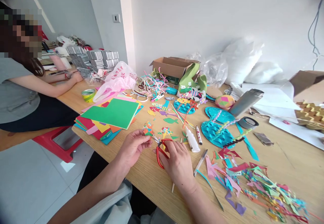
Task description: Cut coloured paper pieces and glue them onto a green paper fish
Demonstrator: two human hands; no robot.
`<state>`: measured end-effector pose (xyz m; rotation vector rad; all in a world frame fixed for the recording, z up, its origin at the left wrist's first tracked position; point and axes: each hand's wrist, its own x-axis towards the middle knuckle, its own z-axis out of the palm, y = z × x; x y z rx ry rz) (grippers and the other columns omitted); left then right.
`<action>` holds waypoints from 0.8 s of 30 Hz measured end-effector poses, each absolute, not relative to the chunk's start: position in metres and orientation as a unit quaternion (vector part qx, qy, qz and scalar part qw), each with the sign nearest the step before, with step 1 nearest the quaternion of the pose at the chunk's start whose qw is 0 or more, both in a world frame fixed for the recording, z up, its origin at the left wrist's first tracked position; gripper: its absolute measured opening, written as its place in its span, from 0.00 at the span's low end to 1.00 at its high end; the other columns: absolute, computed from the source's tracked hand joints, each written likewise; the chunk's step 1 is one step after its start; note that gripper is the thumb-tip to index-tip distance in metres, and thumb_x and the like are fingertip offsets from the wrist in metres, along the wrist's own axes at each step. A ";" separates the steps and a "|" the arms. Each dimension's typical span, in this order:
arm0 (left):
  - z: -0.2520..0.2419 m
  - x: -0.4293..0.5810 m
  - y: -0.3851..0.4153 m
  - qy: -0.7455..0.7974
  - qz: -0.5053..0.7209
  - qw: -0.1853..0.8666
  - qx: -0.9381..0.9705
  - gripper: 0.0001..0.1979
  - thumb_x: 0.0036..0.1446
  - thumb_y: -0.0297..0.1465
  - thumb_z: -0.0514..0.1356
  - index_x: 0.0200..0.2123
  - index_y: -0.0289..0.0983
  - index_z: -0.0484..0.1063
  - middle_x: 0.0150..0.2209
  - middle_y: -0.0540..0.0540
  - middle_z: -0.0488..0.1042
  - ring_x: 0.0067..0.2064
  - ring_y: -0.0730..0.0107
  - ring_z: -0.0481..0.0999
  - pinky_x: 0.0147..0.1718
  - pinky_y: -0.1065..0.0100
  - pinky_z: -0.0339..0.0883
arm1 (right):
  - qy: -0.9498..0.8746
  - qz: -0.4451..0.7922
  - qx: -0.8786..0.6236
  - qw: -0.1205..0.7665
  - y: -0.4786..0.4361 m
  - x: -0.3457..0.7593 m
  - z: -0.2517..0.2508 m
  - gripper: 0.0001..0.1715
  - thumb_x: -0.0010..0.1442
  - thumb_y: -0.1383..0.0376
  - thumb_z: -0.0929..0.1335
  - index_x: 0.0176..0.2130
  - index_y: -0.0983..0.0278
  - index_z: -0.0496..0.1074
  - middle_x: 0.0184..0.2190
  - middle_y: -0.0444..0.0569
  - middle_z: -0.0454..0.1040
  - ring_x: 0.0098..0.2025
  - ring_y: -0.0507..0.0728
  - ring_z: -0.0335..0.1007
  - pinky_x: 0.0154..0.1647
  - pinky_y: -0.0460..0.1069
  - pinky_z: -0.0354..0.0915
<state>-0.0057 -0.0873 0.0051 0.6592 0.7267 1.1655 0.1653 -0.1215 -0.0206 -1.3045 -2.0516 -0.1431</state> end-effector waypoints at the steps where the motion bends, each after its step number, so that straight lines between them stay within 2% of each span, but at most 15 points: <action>1: 0.005 -0.005 -0.087 0.330 0.529 0.723 0.296 0.10 0.40 0.27 0.69 0.28 0.32 0.74 0.27 0.48 0.74 0.27 0.76 0.72 0.28 0.72 0.65 | -0.793 -0.058 -0.503 0.340 -0.122 0.165 -0.021 0.11 0.60 0.60 0.68 0.40 0.65 0.66 0.27 0.46 0.70 0.29 0.55 0.65 0.33 0.49 0.59; 11: 0.004 -0.002 -0.088 0.346 0.560 0.700 0.278 0.09 0.38 0.26 0.70 0.25 0.33 0.73 0.28 0.49 0.74 0.29 0.77 0.71 0.31 0.73 0.64 | -0.791 -0.068 -0.515 0.325 -0.120 0.165 -0.024 0.11 0.62 0.59 0.66 0.39 0.65 0.67 0.27 0.47 0.72 0.29 0.56 0.65 0.33 0.50 0.57; 24: 0.003 0.003 -0.092 0.379 0.587 0.651 0.296 0.14 0.36 0.26 0.70 0.30 0.34 0.72 0.29 0.49 0.74 0.31 0.74 0.72 0.31 0.72 0.65 | -0.787 -0.062 -0.525 0.317 -0.120 0.165 -0.026 0.13 0.63 0.57 0.65 0.39 0.65 0.68 0.27 0.48 0.73 0.30 0.56 0.66 0.33 0.50 0.58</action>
